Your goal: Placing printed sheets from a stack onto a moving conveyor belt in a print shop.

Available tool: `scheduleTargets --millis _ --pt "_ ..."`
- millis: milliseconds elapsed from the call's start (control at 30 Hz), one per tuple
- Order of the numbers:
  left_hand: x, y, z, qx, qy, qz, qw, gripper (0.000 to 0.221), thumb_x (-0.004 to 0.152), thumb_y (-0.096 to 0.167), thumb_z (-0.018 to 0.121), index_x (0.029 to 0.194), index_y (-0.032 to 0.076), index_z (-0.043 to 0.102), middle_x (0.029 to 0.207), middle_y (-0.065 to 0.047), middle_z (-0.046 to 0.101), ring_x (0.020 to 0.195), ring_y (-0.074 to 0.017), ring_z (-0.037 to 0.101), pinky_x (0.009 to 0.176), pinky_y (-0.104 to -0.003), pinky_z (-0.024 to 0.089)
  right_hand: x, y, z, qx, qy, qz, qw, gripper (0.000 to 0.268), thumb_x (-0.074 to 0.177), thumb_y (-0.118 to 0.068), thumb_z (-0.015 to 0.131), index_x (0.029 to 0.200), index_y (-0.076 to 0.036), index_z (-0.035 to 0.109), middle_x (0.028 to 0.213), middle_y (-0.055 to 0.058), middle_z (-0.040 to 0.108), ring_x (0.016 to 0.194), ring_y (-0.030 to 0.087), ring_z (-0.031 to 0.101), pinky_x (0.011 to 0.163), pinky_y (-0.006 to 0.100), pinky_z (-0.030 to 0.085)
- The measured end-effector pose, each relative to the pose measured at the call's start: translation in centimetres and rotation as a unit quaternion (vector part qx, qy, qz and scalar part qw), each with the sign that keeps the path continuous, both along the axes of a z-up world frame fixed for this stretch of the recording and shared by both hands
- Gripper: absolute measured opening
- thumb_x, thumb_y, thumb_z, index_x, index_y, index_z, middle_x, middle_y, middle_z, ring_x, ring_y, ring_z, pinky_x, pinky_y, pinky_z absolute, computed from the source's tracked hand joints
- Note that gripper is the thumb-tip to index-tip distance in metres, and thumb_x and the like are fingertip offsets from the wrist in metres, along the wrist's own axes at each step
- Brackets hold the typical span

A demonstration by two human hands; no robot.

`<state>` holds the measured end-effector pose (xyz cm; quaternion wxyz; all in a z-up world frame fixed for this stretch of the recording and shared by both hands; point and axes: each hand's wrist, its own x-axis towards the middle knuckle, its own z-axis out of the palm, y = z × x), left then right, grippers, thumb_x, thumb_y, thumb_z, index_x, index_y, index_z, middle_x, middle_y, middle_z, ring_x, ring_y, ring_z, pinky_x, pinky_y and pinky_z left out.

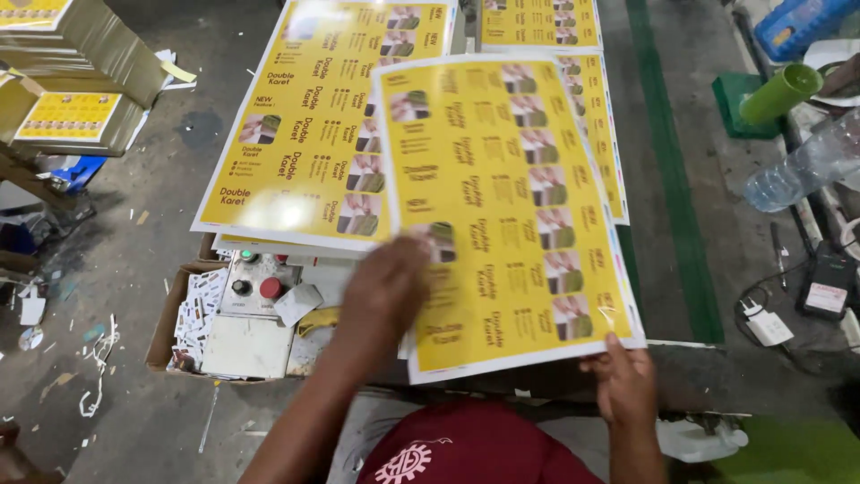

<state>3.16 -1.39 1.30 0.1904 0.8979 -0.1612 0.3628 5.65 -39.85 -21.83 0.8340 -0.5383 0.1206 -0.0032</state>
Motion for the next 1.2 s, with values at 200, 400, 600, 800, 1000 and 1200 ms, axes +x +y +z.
scheduleTargets --millis 200,400,600,800,1000,1200 --pt "0.4 6.4 -4.2 0.059 0.05 0.157 0.985 0.076 0.09 0.043 0.078 0.146 -0.002 0.054 0.157 -0.023 0.05 0.147 -0.0407 0.046 0.118 -0.054 0.038 -2.4 -6.5 -3.2 -0.047 0.022 -0.041 0.998 0.026 0.109 -0.012 0.054 0.13 0.004 0.055 0.095 0.012 0.065 0.071 0.016 0.064 0.055 0.026 0.049" --pt "-0.6 6.2 -4.5 0.143 0.127 0.195 0.962 0.05 0.098 0.033 0.067 0.133 -0.003 0.065 0.143 -0.021 0.065 0.135 -0.0364 0.06 0.107 -0.05 0.047 -5.0 -9.6 -5.6 -0.114 0.073 -0.067 0.989 0.024 0.11 -0.01 0.054 0.128 0.006 0.057 0.084 0.014 0.065 0.066 0.018 0.064 0.053 0.026 0.049" --pt "0.2 7.6 -1.2 0.162 0.062 0.189 0.967 0.013 0.106 0.008 0.061 0.102 0.008 0.073 0.094 -0.007 0.079 0.062 -0.0171 0.067 0.051 -0.031 0.051 -6.2 -11.2 -7.1 -0.183 0.162 -0.047 0.969 0.022 0.11 -0.009 0.054 0.122 0.009 0.055 0.076 0.019 0.068 0.049 0.02 0.057 0.043 0.026 0.045" --pt "-1.4 3.9 3.5 0.075 -0.055 0.159 0.983 0.007 0.097 -0.004 0.075 0.104 -0.003 0.075 0.105 -0.017 0.08 0.08 -0.0275 0.074 0.068 -0.038 0.056 -6.6 -10.0 -8.2 -0.127 0.12 -0.043 0.984 0.022 0.109 -0.009 0.054 0.125 0.006 0.053 0.089 0.016 0.065 0.069 0.022 0.068 0.052 0.026 0.051" --pt "-0.6 4.1 -1.8 0.053 -0.06 0.112 0.991 0.007 0.098 0.008 0.076 0.104 0.005 0.08 0.094 -0.015 0.077 0.086 -0.0362 0.076 0.071 -0.042 0.061 -3.1 -8.8 -10.4 -0.162 0.096 -0.058 0.98 0.024 0.112 -0.013 0.055 0.128 0.004 0.051 0.093 0.026 0.067 0.068 0.037 0.073 0.048 0.038 0.061" --pt "-0.2 3.2 -2.1 0.012 -0.047 0.127 0.991 0.007 0.099 0.008 0.076 0.104 0.005 0.08 0.092 -0.016 0.077 0.086 -0.0369 0.077 0.071 -0.043 0.061 4.3 -6.4 -8.8 -0.139 0.068 -0.033 0.987 0.031 0.112 -0.015 0.055 0.134 0.005 0.046 0.098 0.018 0.063 0.074 0.034 0.075 0.05 0.033 0.063"
